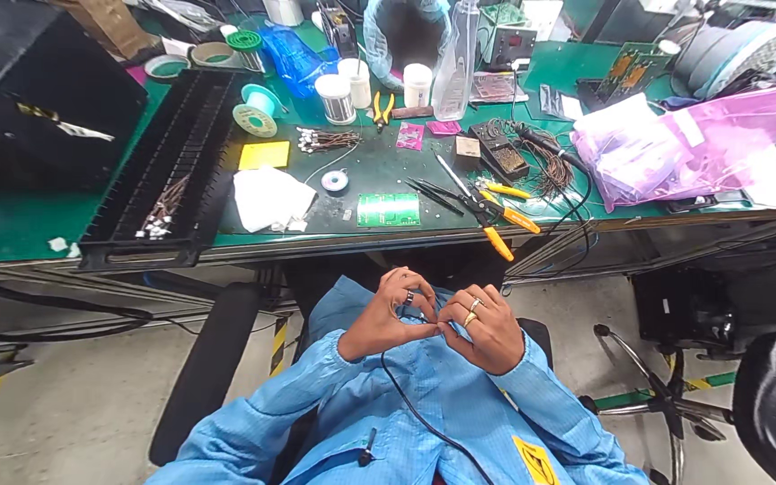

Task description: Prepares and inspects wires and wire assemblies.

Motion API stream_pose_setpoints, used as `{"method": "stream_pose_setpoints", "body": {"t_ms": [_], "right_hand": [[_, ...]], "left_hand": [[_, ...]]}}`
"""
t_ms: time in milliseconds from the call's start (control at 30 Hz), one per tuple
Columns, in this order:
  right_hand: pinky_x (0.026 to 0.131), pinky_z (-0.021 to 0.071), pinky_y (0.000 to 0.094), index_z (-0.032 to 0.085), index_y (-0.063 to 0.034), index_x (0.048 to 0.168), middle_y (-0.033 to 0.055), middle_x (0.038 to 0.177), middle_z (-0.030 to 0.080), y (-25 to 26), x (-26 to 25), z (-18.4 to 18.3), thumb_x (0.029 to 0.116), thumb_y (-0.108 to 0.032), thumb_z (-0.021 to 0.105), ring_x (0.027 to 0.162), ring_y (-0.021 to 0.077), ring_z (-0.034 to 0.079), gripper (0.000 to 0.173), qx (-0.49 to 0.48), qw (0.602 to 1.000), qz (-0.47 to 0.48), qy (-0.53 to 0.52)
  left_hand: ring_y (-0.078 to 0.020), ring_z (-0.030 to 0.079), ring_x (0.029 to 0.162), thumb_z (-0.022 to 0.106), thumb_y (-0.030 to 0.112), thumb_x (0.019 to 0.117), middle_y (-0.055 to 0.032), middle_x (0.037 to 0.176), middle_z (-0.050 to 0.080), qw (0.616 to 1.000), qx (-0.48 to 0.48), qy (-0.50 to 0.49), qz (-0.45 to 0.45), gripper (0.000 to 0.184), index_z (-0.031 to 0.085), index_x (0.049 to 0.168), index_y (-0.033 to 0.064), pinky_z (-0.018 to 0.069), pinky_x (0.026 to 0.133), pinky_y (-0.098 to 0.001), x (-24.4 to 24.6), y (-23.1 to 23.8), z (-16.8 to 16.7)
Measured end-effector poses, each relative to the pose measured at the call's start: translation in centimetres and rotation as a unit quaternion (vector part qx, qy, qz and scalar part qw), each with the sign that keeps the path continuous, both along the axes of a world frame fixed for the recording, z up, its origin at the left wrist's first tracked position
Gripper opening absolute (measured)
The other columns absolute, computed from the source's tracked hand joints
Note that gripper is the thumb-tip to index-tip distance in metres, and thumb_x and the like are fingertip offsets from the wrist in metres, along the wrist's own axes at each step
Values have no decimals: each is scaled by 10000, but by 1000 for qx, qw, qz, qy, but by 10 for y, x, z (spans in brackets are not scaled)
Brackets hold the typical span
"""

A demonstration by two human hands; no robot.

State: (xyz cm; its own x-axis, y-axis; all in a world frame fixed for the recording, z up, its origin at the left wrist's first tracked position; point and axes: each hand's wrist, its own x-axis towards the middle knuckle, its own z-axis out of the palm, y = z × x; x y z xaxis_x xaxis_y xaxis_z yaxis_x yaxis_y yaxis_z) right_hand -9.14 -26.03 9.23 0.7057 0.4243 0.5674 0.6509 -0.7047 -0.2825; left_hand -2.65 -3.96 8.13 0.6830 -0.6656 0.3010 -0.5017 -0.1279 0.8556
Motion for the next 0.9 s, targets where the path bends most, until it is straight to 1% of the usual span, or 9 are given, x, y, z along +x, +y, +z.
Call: {"method": "stream_pose_setpoints", "body": {"t_ms": [100, 167, 233, 333, 433, 567, 633, 800, 900], "right_hand": [[752, 452, 365, 704, -151, 938, 30, 929, 707, -3, 1, -1, 975, -247, 598, 882, 204, 635, 147, 1, 1000, -4, 1], [763, 450, 364, 708, -150, 945, 30, 930, 707, -5, 1, -2, 975, -246, 598, 883, 201, 633, 149, 4, 1000, 6, 4], [773, 455, 359, 709, -144, 952, 34, 930, 708, -5, 1, -2, 979, -240, 598, 889, 201, 633, 150, 12, 999, 35, 8], [786, 476, 353, 703, -134, 948, 46, 923, 705, -1, -1, -3, 975, -214, 605, 889, 209, 639, 129, 20, 997, 68, 5], [803, 491, 355, 699, -127, 958, 57, 920, 699, 1, 1, -5, 975, -206, 612, 892, 216, 642, 119, 37, 994, 98, 3], [805, 509, 354, 693, -107, 968, 73, 920, 699, 3, 2, -7, 980, -208, 618, 891, 228, 646, 126, 56, 989, 134, 10], [807, 509, 350, 689, -105, 965, 76, 921, 697, 3, 2, -8, 974, -202, 625, 890, 227, 645, 117, 64, 988, 139, 8], [815, 504, 344, 682, -107, 974, 70, 922, 699, -1, 3, -6, 970, -193, 630, 891, 218, 644, 101, 76, 989, 129, -7], [819, 502, 342, 681, -108, 971, 71, 922, 702, -2, 2, -2, 965, -183, 634, 890, 216, 644, 88, 82, 989, 124, -13]], "left_hand": [[-113, 552, 1229, 783, 440, 869, 88, 1107, 718, 998, 31, 26, -38, 208, 816, 921, 241, 284, 1167, -471, 1, 4, 2], [-110, 544, 1247, 767, 429, 882, 79, 1150, 718, 993, 40, 57, -99, 245, 815, 971, 206, 301, 1163, -453, 8, 10, 6], [-117, 560, 1256, 734, 403, 922, 41, 1162, 727, 983, 31, 73, -164, 272, 811, 985, 150, 319, 1184, -428, 15, 15, 10], [-148, 561, 1293, 669, 351, 988, -14, 1185, 729, 975, 31, 58, -212, 281, 809, 1003, 108, 273, 1226, -448, 19, 20, 9], [-168, 556, 1308, 685, 302, 983, -42, 1169, 735, 969, 23, 51, -240, 248, 813, 966, 90, 233, 1248, -457, 26, 19, 6], [-161, 576, 1275, 785, 282, 906, -44, 1070, 745, 960, -2, 88, -265, 212, 795, 850, 78, 233, 1254, -423, 32, 10, 5], [-171, 574, 1282, 806, 262, 887, -56, 1070, 745, 956, -10, 103, -274, 205, 789, 837, 64, 221, 1262, -428, 34, 7, 3], [-189, 555, 1320, 783, 243, 913, -77, 1104, 743, 953, -34, 102, -283, 201, 787, 837, 57, 212, 1267, -434, 36, 3, 1], [-199, 544, 1333, 807, 243, 887, -66, 1080, 745, 957, -60, 86, -270, 189, 783, 813, 71, 183, 1275, -453, 33, -2, 3]]}}
